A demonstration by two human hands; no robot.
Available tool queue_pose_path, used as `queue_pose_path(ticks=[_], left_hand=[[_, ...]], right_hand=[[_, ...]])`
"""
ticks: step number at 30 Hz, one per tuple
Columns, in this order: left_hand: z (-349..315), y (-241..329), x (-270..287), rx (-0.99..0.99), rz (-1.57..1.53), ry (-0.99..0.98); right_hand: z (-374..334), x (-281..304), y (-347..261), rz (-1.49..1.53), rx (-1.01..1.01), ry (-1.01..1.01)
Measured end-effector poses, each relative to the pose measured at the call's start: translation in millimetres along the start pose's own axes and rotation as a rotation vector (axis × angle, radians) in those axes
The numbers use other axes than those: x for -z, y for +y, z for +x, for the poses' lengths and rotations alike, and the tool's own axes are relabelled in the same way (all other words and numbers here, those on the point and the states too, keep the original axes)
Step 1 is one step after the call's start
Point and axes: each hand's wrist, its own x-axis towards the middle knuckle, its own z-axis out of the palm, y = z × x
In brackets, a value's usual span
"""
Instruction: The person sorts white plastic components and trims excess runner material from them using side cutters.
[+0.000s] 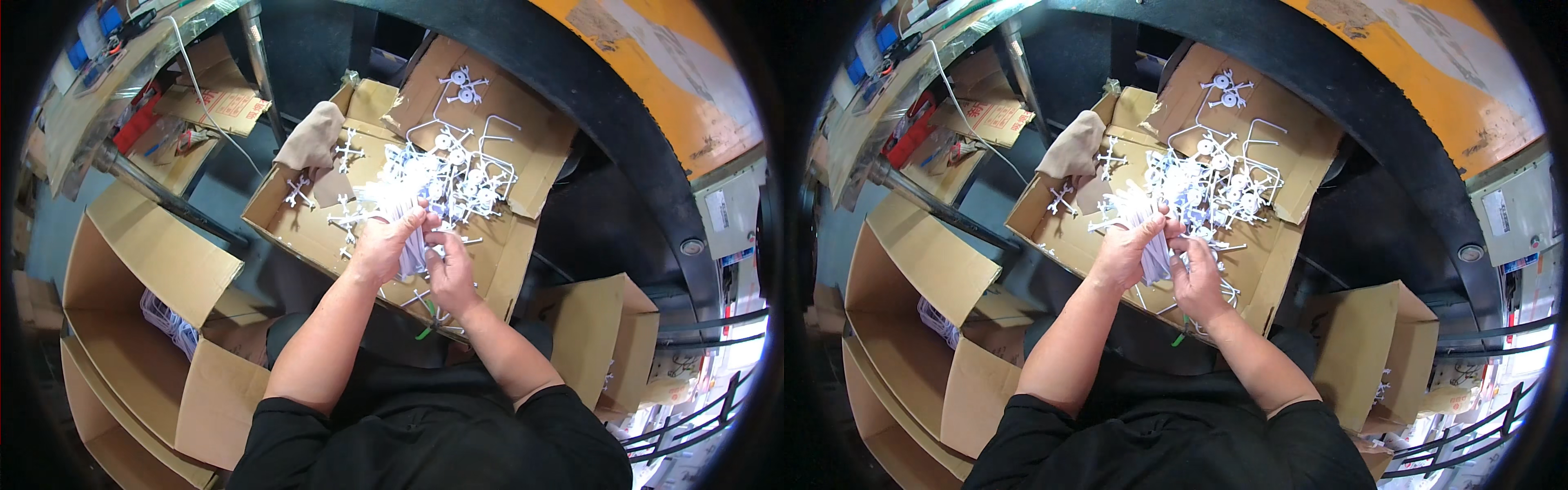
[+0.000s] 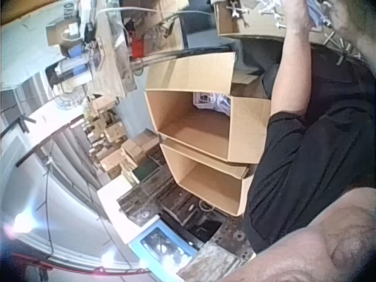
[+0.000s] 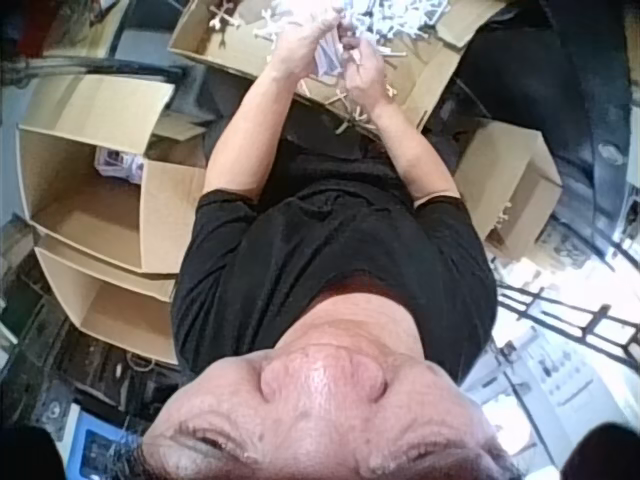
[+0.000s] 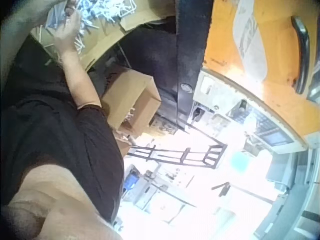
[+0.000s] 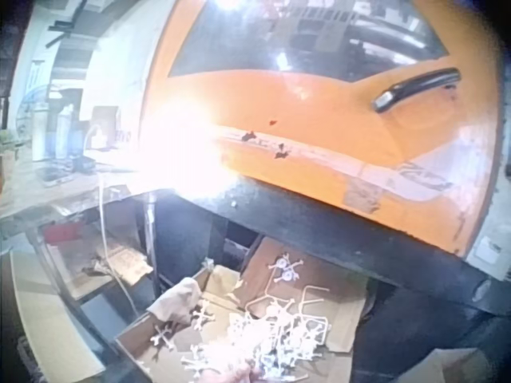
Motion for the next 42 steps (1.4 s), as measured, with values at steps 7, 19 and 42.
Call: queue_pose_path(ticks=[7, 19, 42], left_hand=[[-9.7, 12.9, -9.7, 0.143, 0.429, -0.3], [-3.5, 14.6, -1.5, 0.166, 0.097, -0.208], [5.0, 25.8, 6.7, 0.033, -0.27, -0.117]], right_hand=[[52.9, 49.7, -36.0, -0.043, 0.374, 0.228], [45.2, 36.4, -6.2, 0.154, 0.155, 0.105], [-40.3, 50.8, 141.6, -0.731, -0.527, -0.647]])
